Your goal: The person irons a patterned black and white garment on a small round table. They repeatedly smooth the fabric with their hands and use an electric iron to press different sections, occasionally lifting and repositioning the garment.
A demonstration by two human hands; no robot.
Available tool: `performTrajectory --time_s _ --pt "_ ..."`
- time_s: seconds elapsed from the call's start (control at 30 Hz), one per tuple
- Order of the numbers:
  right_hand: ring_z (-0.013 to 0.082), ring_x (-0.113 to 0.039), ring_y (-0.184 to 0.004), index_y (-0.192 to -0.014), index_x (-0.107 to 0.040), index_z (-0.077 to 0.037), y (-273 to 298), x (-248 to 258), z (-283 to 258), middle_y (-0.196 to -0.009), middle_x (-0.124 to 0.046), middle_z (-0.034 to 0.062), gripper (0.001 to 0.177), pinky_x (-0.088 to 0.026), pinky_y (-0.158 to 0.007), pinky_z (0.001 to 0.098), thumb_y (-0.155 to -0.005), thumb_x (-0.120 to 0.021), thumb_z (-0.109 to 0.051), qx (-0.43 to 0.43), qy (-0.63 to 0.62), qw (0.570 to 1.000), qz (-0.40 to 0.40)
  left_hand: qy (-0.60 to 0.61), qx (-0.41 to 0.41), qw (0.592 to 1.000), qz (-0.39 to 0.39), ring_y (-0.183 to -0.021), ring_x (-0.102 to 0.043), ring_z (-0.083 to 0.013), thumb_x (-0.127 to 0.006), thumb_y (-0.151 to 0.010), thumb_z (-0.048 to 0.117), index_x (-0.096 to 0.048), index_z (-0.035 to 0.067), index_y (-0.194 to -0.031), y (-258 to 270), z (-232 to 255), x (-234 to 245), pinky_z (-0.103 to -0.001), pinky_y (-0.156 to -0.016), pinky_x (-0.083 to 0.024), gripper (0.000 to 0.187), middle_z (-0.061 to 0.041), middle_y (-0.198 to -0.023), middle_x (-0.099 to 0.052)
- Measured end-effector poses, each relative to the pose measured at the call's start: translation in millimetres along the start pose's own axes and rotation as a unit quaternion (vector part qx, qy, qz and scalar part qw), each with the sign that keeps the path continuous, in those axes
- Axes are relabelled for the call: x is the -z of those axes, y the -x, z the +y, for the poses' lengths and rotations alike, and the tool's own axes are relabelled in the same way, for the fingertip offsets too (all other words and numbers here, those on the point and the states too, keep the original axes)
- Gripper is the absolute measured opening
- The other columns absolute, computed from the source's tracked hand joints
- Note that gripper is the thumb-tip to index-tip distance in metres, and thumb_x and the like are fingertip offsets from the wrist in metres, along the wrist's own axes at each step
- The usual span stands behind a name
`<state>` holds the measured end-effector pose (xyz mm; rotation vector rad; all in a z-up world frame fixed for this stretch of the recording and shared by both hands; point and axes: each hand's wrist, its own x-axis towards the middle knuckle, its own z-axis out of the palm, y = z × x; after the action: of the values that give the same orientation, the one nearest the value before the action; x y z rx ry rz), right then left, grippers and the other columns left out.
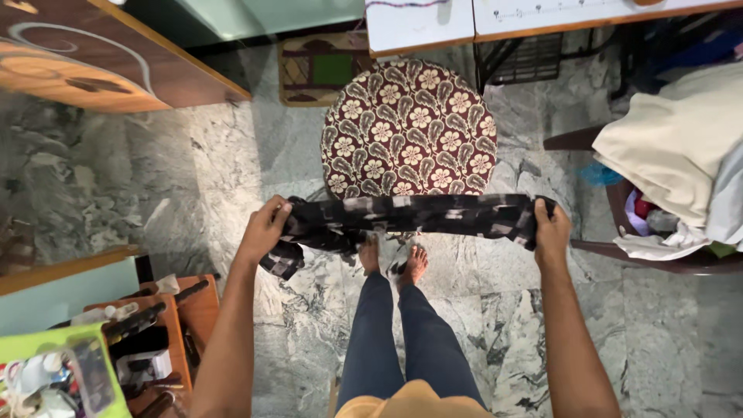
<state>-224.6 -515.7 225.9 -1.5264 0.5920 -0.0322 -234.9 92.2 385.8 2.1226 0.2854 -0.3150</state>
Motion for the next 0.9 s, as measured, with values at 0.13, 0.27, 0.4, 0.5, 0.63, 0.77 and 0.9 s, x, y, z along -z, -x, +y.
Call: performTrajectory --time_s 0.13,0.27,0.4,0.5,0.63,0.77,0.9 --pt "0.0057 -0.059 -0.078 -0.109 -0.069 -0.004 2.5 19.5 19.4 -0.094 -0.069 -0.003 0.02 -0.049 -0.07 0.024 -0.106 -0.068 -0.023 -0.045 0.005 0.999 0.013 -0.029 0.032 0.997 -0.056 -0.071 -0.049 -0.0125 -0.06 -0.104 0.029 -0.061 0.006 -0.104 -20.7 -14.2 -13.1 -0.031 -0.067 -0.045 0.023 -0.009 -0.071 -0.057" --pt "0.0077 -0.061 -0.08 -0.111 -0.069 -0.003 -22.4 12.2 33.5 -0.095 -0.069 -0.0016 0.022 -0.051 -0.072 0.0255 -0.107 -0.066 -0.025 -0.06 0.028 0.998 0.005 -0.063 -0.022 0.996 -0.066 -0.075 -0.056 -0.0154 -0.059 -0.103 0.032 -0.061 0.007 -0.109 -80.8 -21.4 -17.1 -0.034 -0.071 -0.049 0.026 -0.012 -0.081 -0.063" --pt "0.0074 -0.06 -0.082 -0.114 -0.069 -0.004 -72.4 -16.5 77.9 -0.097 -0.069 -0.0012 0.023 -0.05 -0.072 0.0249 -0.107 -0.066 -0.025 -0.069 0.055 0.996 -0.009 -0.092 0.02 0.991 -0.094 -0.077 -0.064 -0.0246 -0.057 -0.104 0.035 -0.061 0.009 -0.112 -159.9 -44.3 -32.1 -0.038 -0.074 -0.051 0.027 -0.018 -0.085 -0.067" --pt "0.0079 -0.058 -0.082 -0.113 -0.067 -0.002 -121.5 -36.3 130.0 -0.096 -0.067 -0.0001 0.021 -0.048 -0.073 0.0249 -0.107 -0.067 -0.022 -0.037 0.074 0.996 -0.019 -0.123 -0.007 0.986 -0.114 -0.083 -0.066 -0.0369 -0.055 -0.106 0.035 -0.059 0.009 -0.112 -222.0 -73.6 -50.1 -0.044 -0.077 -0.052 0.026 -0.022 -0.09 -0.068" --pt "0.0105 -0.058 -0.085 -0.11 -0.065 0.0 -180.4 -49.9 181.1 -0.096 -0.065 0.0027 0.016 -0.048 -0.075 0.027 -0.107 -0.068 -0.015 -0.004 0.111 0.994 0.006 -0.196 -0.058 0.971 -0.126 -0.097 -0.064 -0.049 -0.055 -0.105 0.031 -0.059 0.011 -0.117 -296.7 -115.0 -86.5 -0.053 -0.079 -0.05 0.024 -0.025 -0.101 -0.069" --pt "0.0115 -0.064 -0.092 -0.119 -0.063 -0.006 -221.8 -63.2 202.8 -0.104 -0.068 0.0037 0.021 -0.052 -0.082 0.0273 -0.1 -0.068 -0.011 0.021 0.152 0.988 0.026 -0.268 -0.052 0.957 -0.099 -0.1 -0.065 -0.0475 -0.059 -0.102 0.028 -0.061 0.014 -0.118 -342.6 -149.4 -119.5 -0.057 -0.083 -0.05 0.022 -0.024 -0.104 -0.07" --pt "0.0151 -0.065 -0.093 -0.121 -0.062 -0.007 -222.0 -73.5 207.7 -0.106 -0.069 0.009 0.023 -0.052 -0.082 0.0306 -0.1 -0.071 -0.012 0.025 0.239 0.97 0.034 -0.348 -0.053 0.934 -0.069 -0.101 -0.065 -0.0453 -0.058 -0.105 0.025 -0.059 0.014 -0.123 -357.4 -175.2 -130.8 -0.057 -0.086 -0.049 0.021 -0.023 -0.105 -0.069"
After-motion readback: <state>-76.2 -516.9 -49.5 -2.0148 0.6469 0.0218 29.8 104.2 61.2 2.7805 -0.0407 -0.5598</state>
